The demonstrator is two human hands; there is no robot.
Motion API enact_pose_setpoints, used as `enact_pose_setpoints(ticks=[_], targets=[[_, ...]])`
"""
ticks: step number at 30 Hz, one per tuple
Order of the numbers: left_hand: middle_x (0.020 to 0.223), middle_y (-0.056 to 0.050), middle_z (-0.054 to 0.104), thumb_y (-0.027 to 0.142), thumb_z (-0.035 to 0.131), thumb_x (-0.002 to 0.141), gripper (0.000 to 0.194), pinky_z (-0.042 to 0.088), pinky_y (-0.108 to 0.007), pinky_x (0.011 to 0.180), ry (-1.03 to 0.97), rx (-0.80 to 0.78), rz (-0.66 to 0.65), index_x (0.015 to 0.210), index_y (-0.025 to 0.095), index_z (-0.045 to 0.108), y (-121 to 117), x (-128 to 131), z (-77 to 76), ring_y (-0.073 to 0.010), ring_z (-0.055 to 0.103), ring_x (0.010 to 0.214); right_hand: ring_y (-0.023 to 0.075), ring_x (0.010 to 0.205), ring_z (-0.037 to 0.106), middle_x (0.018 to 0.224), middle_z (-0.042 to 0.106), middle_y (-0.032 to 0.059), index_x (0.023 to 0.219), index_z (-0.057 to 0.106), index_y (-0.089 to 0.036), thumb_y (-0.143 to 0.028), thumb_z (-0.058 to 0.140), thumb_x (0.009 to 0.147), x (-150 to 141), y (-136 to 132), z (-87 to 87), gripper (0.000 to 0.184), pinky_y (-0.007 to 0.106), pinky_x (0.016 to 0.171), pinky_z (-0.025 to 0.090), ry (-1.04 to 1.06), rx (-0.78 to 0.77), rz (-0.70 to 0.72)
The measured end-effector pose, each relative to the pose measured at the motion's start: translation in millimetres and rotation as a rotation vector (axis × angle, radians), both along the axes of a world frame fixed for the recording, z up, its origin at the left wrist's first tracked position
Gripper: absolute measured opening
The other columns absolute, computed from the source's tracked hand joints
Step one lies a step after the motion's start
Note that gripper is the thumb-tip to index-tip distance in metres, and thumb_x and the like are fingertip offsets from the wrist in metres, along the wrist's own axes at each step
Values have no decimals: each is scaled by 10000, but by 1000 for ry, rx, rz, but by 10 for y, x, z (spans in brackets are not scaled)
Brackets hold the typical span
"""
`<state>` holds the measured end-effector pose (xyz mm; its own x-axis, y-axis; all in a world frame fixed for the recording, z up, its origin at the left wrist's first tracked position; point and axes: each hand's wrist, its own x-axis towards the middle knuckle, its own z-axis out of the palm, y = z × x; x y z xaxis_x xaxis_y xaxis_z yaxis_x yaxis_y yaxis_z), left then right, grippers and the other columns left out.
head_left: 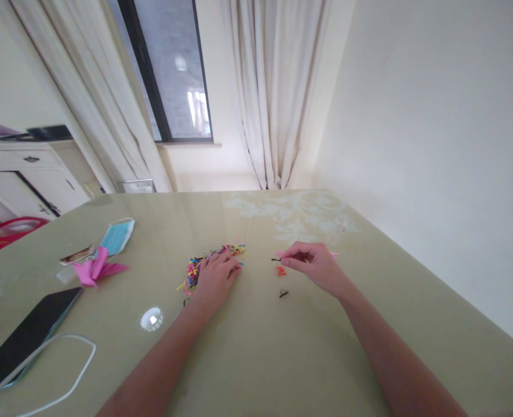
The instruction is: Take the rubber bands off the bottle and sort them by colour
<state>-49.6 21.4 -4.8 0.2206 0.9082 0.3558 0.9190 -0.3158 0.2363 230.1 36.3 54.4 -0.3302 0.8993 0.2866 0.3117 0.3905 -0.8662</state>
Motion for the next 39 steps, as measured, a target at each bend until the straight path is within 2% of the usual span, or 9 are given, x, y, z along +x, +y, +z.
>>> enact_pose_setpoints(ticks=[3,10,16,20,23,28,31,34,39], targets=[[1118,-73,743,245,622,950,117,435,-483,923,8,3,-3,894,256,725,3,13,29,-337,623,1079,173,674,600,788,748,46,838,802,-212,-490,793,833,10,-6,13,279,308,612,443,16,-12,19],[1052,-74,740,230,535,996,136,452,-415,858,-79,70,59,947,230,662,46,-9,50,-302,629,1023,141,616,535,732,719,24,829,817,-212,-483,791,832,62,0,39,272,285,576,393,-33,-45,57],[1001,-71,749,217,501,1004,175,501,-384,883,-318,126,-24,987,207,675,99,-23,21,-259,657,963,150,637,559,706,721,35,802,829,-192,-437,801,794,152,40,-1,246,269,582,384,-272,-216,224],[1068,-86,753,229,493,996,238,517,-402,945,-440,132,-50,1065,210,720,89,-7,46,-257,672,1022,158,679,577,728,716,30,787,844,-206,-313,799,769,157,70,-67,117,266,613,390,-403,-211,240],[1049,-74,763,252,531,971,218,536,-394,922,-568,64,-61,1033,218,736,74,15,93,-241,693,980,163,686,584,724,709,27,784,854,-219,-270,794,762,145,90,-104,82,271,620,387,-459,-186,244],[920,-51,769,365,640,902,201,566,-322,771,-903,-191,-116,971,196,725,44,93,153,-199,714,823,165,679,600,715,713,25,792,865,-229,-224,785,762,149,113,-114,85,281,642,397,-537,-148,280],[917,-49,760,404,708,842,243,549,-292,731,-997,-247,-114,952,189,737,13,148,165,-184,700,811,165,681,609,723,722,23,797,864,-236,-227,777,779,160,120,-114,89,282,655,410,-529,-126,296],[881,-42,754,437,777,785,289,542,-282,747,-1088,-318,-135,911,180,738,-30,205,181,-169,690,798,160,671,599,727,715,22,790,856,-240,-280,779,808,123,110,-138,88,276,629,402,-475,-102,273],[822,-26,745,473,837,750,355,534,-273,758,-1242,-467,-203,907,174,728,-119,304,215,-149,677,775,134,646,548,838,703,26,926,822,-221,-426,836,802,-122,6,-174,240,267,606,407,-243,34,99]])
